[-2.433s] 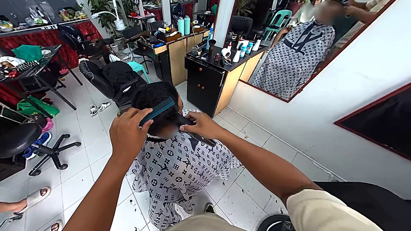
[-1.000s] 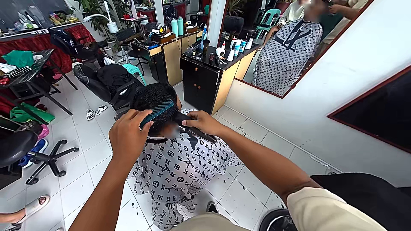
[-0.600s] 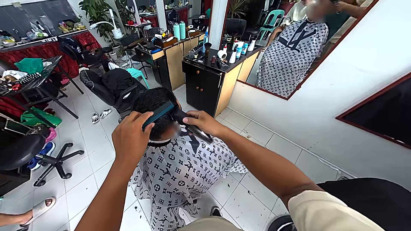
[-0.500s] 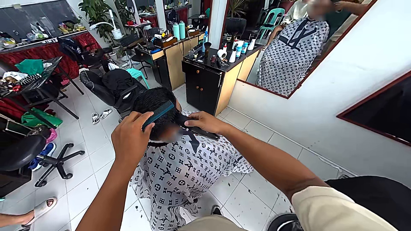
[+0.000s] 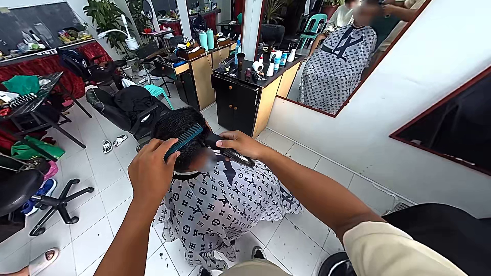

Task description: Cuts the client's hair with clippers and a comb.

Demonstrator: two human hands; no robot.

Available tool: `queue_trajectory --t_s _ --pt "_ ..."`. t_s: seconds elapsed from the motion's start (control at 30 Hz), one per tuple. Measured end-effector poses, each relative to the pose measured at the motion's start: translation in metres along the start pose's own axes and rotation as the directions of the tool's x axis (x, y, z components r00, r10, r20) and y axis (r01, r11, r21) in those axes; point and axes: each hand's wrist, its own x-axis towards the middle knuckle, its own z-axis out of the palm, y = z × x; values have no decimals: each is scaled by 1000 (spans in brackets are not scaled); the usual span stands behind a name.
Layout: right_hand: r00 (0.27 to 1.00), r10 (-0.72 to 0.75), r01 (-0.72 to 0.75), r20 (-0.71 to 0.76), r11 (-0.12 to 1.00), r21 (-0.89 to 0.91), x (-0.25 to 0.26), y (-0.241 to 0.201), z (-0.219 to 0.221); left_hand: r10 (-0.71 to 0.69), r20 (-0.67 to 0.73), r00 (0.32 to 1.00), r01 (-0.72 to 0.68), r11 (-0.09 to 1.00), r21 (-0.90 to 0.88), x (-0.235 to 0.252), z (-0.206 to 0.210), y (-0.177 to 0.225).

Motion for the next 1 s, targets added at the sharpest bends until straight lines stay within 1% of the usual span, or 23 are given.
queue_trajectory --t_s 0.03,0.07,0.13,0.17,0.23,0.3,0.33,0.37,0.43,0.47,0.53,0.63,0.67,0.77,0.8,0.83,0.93,0.97,1.0 --pt "1000 -15 15 -6 1000 -22 -1 -2 1 0 -1 1000 0 1000 -6 0 -1 -1" --pt "1000 0 -1 -11 995 -95 -1 -3 1 -1 -3 1000 0 1000 -11 -1 -3 -2" --pt "996 87 -93 -33 954 -286 -3 -1 -1 -7 -14 1000 6 1000 -26 -4 -6 -5" --pt "992 116 -126 -49 931 -343 -3 0 0 -14 -20 1000 13 999 -42 -5 -6 -8" --pt "995 71 -91 -71 937 -338 -5 -3 6 -32 -16 999 31 996 -80 -6 -3 -13" --pt "997 -31 8 -73 956 -294 -8 -9 15 -31 -11 999 29 992 -122 -7 2 -18" --pt "995 -62 35 -76 951 -307 -9 -11 18 -17 -11 1000 15 990 -137 -7 3 -21" --pt "994 -63 28 -86 933 -359 -10 -11 20 0 -12 1000 -2 989 -147 -8 3 -23" --pt "993 10 -65 -114 871 -486 -11 -8 18 25 -21 999 -28 984 -177 -10 2 -29" --pt "991 40 -102 -130 850 -517 -11 -7 18 25 -24 999 -29 980 -196 -10 2 -32" --pt "988 15 -92 -151 852 -515 -12 -8 23 18 -25 1000 -23 975 -223 -11 6 -38" --pt "983 -95 16 -157 897 -442 -15 -13 38 22 -18 1000 -26 967 -252 -12 13 -45" --pt "982 -93 11 -163 894 -447 -16 -12 40 30 -15 999 -33 967 -254 -13 12 -47" --pt "973 -11 -117 -231 838 -533 -18 -7 41 55 -34 998 -62 959 -276 -14 10 -54" --pt "966 -4 -142 -257 826 -546 -20 -8 44 64 -36 997 -72 954 -291 -13 11 -57" --pt "962 -17 -139 -273 831 -539 -21 -11 50 72 -33 997 -78 948 -307 -13 12 -60" --pt "954 -125 -32 -272 862 -506 -23 -20 68 82 -22 996 -85 935 -346 -11 17 -65" --pt "951 -137 -30 -276 850 -526 -25 -21 72 94 -27 995 -97 930 -356 -11 17 -68" --pt "948 -122 -66 -294 828 -557 -27 -21 73 110 -35 993 -115 924 -366 -11 16 -70"
